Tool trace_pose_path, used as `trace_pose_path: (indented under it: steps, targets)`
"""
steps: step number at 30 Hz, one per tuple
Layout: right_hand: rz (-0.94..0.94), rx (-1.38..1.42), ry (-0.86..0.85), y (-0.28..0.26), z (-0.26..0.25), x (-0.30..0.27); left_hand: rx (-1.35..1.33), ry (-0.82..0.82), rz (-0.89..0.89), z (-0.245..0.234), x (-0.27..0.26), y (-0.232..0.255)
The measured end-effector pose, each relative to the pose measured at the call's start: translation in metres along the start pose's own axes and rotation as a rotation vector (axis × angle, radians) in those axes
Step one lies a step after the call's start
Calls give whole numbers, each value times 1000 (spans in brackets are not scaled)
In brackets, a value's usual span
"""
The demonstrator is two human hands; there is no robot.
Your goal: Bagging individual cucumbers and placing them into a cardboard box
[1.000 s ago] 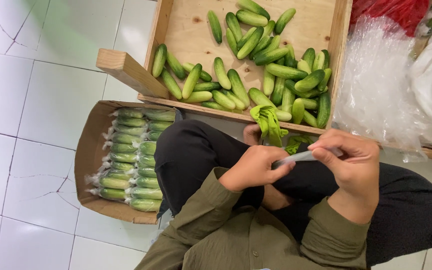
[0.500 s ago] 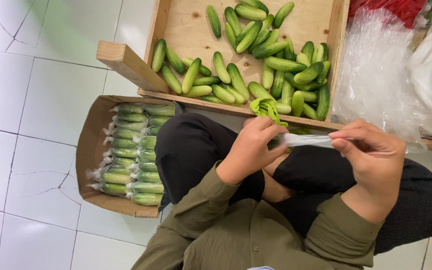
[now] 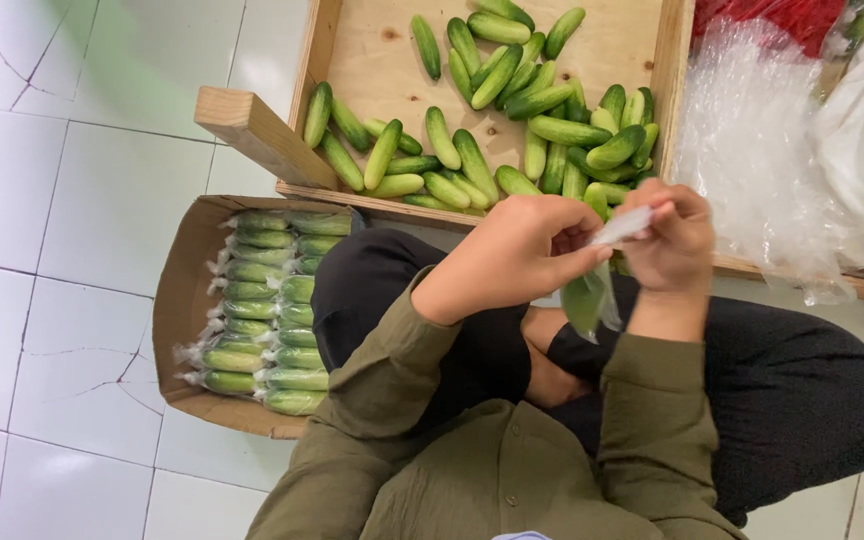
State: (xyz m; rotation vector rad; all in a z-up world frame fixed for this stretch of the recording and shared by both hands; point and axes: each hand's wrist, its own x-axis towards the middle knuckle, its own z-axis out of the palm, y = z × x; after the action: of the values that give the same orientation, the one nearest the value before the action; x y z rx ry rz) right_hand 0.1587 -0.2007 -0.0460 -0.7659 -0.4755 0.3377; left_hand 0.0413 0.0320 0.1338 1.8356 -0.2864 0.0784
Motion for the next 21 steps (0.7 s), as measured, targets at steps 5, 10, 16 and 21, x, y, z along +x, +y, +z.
trace_pose_path:
  steps: [5, 10, 16, 21]
  targets:
    - [122, 51, 139, 94, 15, -2, 18, 165, -48, 28, 16, -54]
    - [305, 132, 330, 184, 29, -41, 564, 259, -284, 30, 13, -122]
    - [539, 235, 582, 218, 14, -61, 529, 322, -479, 19, 14, -150]
    - [150, -592, 623, 136, 93, -33, 441, 447, -334, 26, 19, -155]
